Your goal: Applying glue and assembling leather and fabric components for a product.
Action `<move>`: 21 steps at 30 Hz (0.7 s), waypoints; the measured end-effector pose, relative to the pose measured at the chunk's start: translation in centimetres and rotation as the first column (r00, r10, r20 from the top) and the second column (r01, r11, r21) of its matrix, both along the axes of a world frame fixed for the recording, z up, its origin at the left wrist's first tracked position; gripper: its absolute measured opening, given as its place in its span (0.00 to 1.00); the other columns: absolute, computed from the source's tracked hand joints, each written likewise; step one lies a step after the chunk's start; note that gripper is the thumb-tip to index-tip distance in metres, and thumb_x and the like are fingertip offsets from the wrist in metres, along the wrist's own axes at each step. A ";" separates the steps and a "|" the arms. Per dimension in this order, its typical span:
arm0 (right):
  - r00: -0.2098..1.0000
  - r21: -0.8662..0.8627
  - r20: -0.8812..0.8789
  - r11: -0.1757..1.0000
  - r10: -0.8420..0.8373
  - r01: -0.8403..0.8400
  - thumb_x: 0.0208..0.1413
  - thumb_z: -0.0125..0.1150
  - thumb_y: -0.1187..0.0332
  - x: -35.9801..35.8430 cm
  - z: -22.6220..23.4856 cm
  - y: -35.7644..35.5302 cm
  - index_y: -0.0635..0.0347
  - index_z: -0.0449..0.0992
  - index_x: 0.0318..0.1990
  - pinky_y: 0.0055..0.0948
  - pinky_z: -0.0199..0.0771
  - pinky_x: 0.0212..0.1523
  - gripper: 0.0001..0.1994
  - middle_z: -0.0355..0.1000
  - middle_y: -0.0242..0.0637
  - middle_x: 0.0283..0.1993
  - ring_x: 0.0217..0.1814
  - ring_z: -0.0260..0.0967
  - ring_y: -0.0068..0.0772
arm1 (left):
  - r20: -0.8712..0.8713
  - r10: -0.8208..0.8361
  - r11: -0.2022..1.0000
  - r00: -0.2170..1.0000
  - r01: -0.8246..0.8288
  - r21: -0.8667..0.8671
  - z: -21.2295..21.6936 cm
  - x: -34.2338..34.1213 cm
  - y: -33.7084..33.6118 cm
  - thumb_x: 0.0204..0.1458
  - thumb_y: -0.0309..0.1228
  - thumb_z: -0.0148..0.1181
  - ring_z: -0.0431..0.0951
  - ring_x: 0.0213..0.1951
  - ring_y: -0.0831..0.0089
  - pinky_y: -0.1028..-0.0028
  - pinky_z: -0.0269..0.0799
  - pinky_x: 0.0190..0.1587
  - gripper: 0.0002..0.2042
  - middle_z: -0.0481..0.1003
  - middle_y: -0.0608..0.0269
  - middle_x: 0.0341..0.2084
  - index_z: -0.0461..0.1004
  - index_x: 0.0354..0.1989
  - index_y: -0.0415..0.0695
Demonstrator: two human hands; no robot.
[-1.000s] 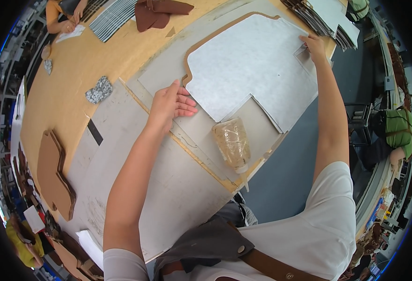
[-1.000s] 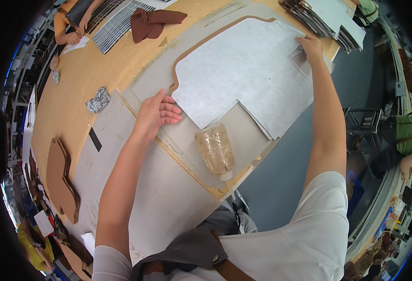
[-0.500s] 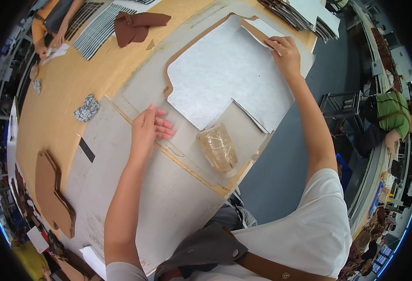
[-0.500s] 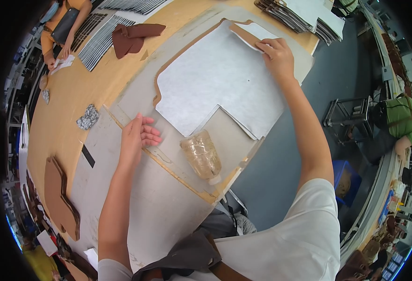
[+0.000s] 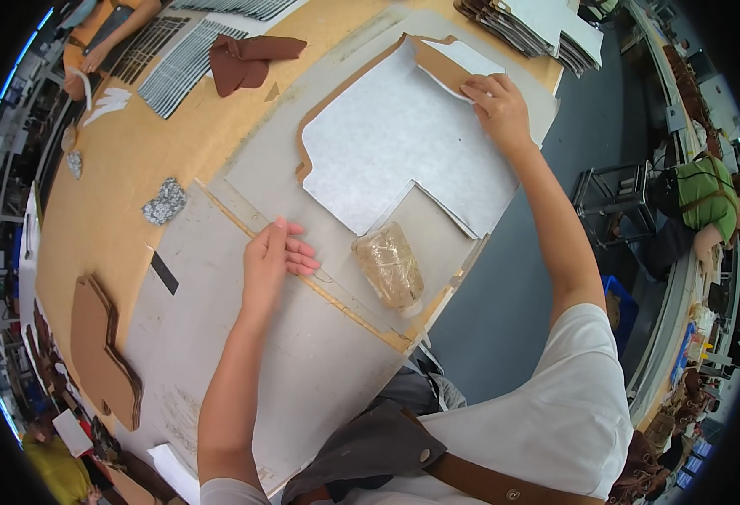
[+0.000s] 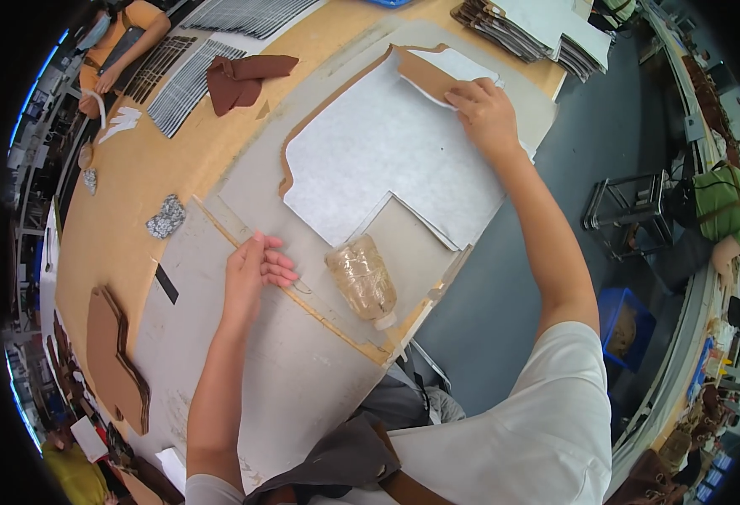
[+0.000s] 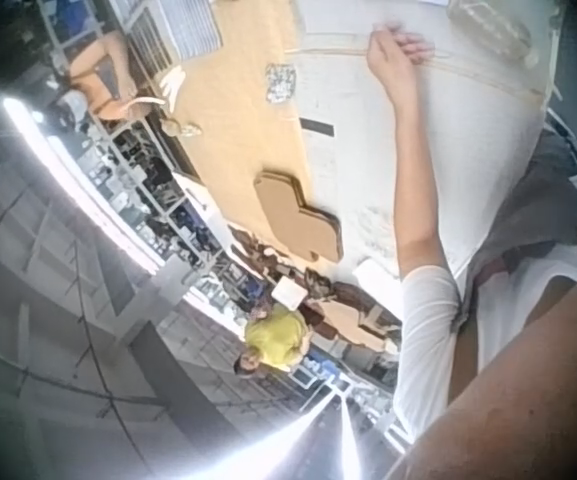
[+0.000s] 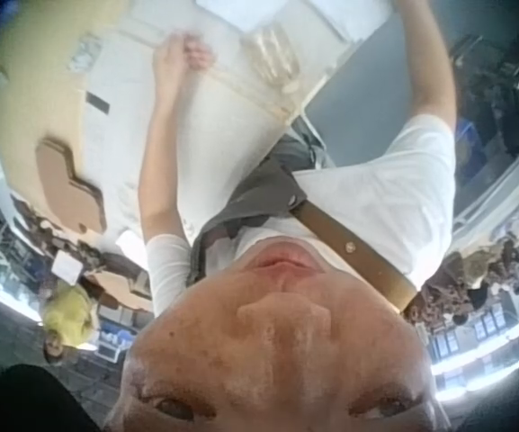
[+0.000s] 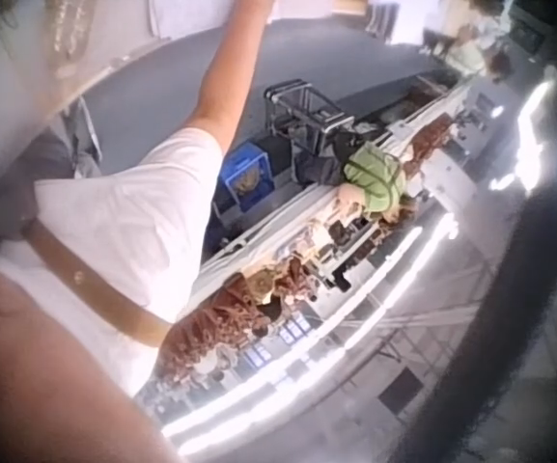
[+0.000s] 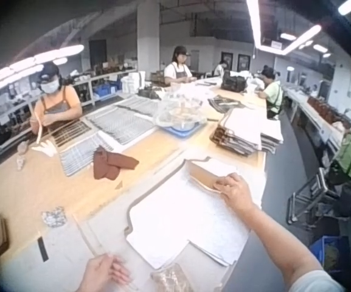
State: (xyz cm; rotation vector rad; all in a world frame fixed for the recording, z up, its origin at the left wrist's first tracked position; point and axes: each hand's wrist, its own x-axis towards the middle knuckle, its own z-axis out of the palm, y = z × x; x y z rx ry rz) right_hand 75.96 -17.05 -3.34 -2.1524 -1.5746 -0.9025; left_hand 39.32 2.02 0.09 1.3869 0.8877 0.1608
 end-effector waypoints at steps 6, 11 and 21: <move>0.681 0.314 -0.661 0.708 -0.316 0.633 0.51 0.60 0.75 3.3 0.4 -2.0 0.62 0.79 0.44 0.32 0.73 0.47 0.12 0.76 0.39 0.45 0.46 0.72 0.37 | 0.108 -0.016 0.994 0.994 0.004 0.112 1.1 -1.0 -1.3 0.58 0.30 0.55 0.78 0.28 0.72 0.76 0.73 0.31 0.10 0.75 0.58 0.26 0.72 0.38 0.34; 0.433 0.478 -0.848 0.795 0.306 0.374 0.58 0.58 0.71 -5.0 1.2 -1.7 0.64 0.77 0.46 0.23 0.70 0.48 0.11 0.77 0.35 0.42 0.47 0.71 0.22 | 0.177 0.091 0.994 0.980 -0.101 0.048 3.5 -2.0 -3.7 0.56 0.24 0.57 0.80 0.35 0.69 0.74 0.76 0.40 0.10 0.77 0.54 0.33 0.72 0.44 0.32; -0.413 0.608 -0.696 0.788 0.587 0.096 0.61 0.55 0.70 -33.0 6.3 4.6 0.66 0.72 0.46 0.17 0.68 0.34 0.10 0.73 0.32 0.37 0.35 0.67 0.14 | 0.704 0.293 0.909 0.647 0.041 -0.416 5.7 -6.1 -9.3 0.65 0.38 0.35 0.48 0.70 0.58 0.62 0.40 0.70 0.27 0.48 0.44 0.68 0.43 0.69 0.40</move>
